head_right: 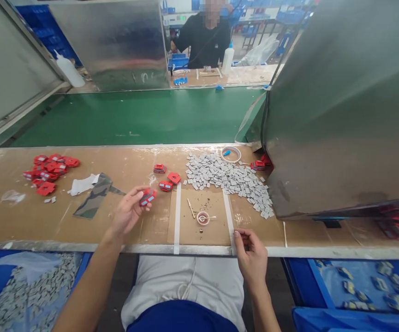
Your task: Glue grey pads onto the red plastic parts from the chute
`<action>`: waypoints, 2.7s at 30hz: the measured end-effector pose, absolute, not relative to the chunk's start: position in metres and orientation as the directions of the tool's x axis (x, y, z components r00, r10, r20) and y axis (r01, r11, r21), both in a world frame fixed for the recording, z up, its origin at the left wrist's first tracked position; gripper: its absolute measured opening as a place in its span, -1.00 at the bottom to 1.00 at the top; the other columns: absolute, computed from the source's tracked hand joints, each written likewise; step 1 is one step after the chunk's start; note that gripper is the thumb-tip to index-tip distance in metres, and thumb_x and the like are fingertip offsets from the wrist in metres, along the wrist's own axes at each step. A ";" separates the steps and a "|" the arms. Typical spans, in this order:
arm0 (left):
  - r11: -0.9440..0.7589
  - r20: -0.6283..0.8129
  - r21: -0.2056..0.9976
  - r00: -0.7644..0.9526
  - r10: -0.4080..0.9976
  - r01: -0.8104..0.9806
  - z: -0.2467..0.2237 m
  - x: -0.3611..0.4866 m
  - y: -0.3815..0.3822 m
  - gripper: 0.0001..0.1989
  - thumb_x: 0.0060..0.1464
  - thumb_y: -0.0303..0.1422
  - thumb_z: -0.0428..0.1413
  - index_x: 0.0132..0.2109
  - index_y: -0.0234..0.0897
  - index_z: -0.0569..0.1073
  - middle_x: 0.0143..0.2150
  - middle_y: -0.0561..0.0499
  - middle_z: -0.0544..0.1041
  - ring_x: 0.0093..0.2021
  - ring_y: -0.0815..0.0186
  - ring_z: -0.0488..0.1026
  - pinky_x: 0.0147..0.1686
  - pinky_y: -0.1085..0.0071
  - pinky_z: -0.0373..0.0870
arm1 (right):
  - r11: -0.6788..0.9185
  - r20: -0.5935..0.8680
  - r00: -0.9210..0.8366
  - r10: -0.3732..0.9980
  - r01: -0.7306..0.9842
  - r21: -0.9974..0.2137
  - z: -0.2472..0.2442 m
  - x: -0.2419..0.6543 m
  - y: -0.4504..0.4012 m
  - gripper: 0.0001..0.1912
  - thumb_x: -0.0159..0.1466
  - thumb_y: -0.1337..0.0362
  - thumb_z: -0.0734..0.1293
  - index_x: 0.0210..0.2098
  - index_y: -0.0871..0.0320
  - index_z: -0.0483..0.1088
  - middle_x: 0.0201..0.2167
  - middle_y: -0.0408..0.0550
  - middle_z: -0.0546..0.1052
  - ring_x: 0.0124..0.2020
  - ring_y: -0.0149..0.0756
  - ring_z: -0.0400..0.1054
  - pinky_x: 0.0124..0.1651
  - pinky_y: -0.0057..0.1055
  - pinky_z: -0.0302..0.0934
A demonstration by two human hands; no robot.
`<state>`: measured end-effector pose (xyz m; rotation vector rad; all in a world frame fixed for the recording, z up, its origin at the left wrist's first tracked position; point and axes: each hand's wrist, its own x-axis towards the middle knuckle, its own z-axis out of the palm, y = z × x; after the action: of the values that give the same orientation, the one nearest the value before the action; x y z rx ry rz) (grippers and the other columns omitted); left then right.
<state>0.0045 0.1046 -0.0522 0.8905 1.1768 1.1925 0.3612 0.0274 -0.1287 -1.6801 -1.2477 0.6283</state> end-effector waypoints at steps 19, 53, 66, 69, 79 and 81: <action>0.107 -0.058 0.986 0.342 0.938 -0.126 -0.099 0.082 0.059 -0.56 0.03 -0.23 0.42 0.07 -0.19 0.62 0.10 -0.16 0.52 0.06 0.14 0.60 0.04 0.23 0.63 | 0.233 0.236 -0.049 0.970 0.442 -0.866 -0.077 0.320 0.074 -0.75 0.41 0.11 0.35 -0.19 0.15 0.59 -0.36 -0.03 0.57 -0.42 -0.32 0.38 -0.33 -0.39 0.30; -0.127 0.054 0.958 0.275 0.960 0.255 -0.094 0.086 0.043 -0.80 0.17 -0.37 0.27 -0.05 -0.29 0.60 -0.20 -0.10 0.65 -0.27 0.27 0.59 -0.35 0.49 0.53 | 0.279 0.310 0.195 0.931 0.169 -0.945 -0.070 0.287 0.039 -0.86 0.34 0.28 0.46 -0.35 0.09 0.46 -0.40 -0.10 0.68 -0.34 -0.29 0.62 -0.26 -0.45 0.48; -0.174 0.093 0.950 0.299 0.950 0.258 -0.094 0.085 0.045 -0.80 0.19 -0.41 0.25 -0.03 -0.29 0.58 -0.16 -0.12 0.65 -0.21 0.24 0.60 -0.30 0.46 0.53 | 0.404 0.436 -0.003 0.900 0.381 -0.831 -0.067 0.278 0.039 -0.87 0.39 0.33 0.39 -0.31 0.07 0.41 -0.40 -0.12 0.66 -0.36 -0.31 0.63 -0.31 -0.51 0.48; -0.179 0.097 0.950 0.303 0.948 0.255 -0.094 0.085 0.045 -0.80 0.20 -0.40 0.25 -0.03 -0.29 0.58 -0.17 -0.12 0.65 -0.21 0.24 0.60 -0.30 0.46 0.53 | 0.430 0.456 -0.036 0.889 0.404 -0.807 -0.065 0.279 0.041 -0.86 0.39 0.35 0.39 -0.32 0.07 0.39 -0.38 -0.11 0.67 -0.34 -0.30 0.63 -0.30 -0.50 0.47; -0.163 0.079 0.948 0.293 0.953 0.273 -0.092 0.086 0.045 -0.80 0.19 -0.39 0.26 -0.04 -0.28 0.59 -0.18 -0.10 0.65 -0.24 0.25 0.59 -0.29 0.46 0.52 | 0.349 0.399 0.093 0.912 0.336 -0.875 -0.059 0.288 0.042 -0.90 0.35 0.36 0.42 -0.29 0.07 0.45 -0.35 -0.11 0.68 -0.31 -0.29 0.63 -0.24 -0.45 0.49; -0.154 0.070 0.948 0.290 0.954 0.278 -0.092 0.085 0.045 -0.81 0.18 -0.38 0.26 -0.05 -0.28 0.59 -0.20 -0.09 0.65 -0.27 0.26 0.58 -0.33 0.47 0.51 | 0.310 0.380 0.176 0.908 0.329 -0.892 -0.064 0.294 0.045 -0.92 0.35 0.35 0.43 -0.28 0.07 0.47 -0.34 -0.11 0.67 -0.29 -0.29 0.62 -0.21 -0.43 0.48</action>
<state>0.0853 0.0446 -0.0922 1.6342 1.1484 0.9175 0.2944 0.0450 -0.0638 -1.2434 -1.3853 0.6133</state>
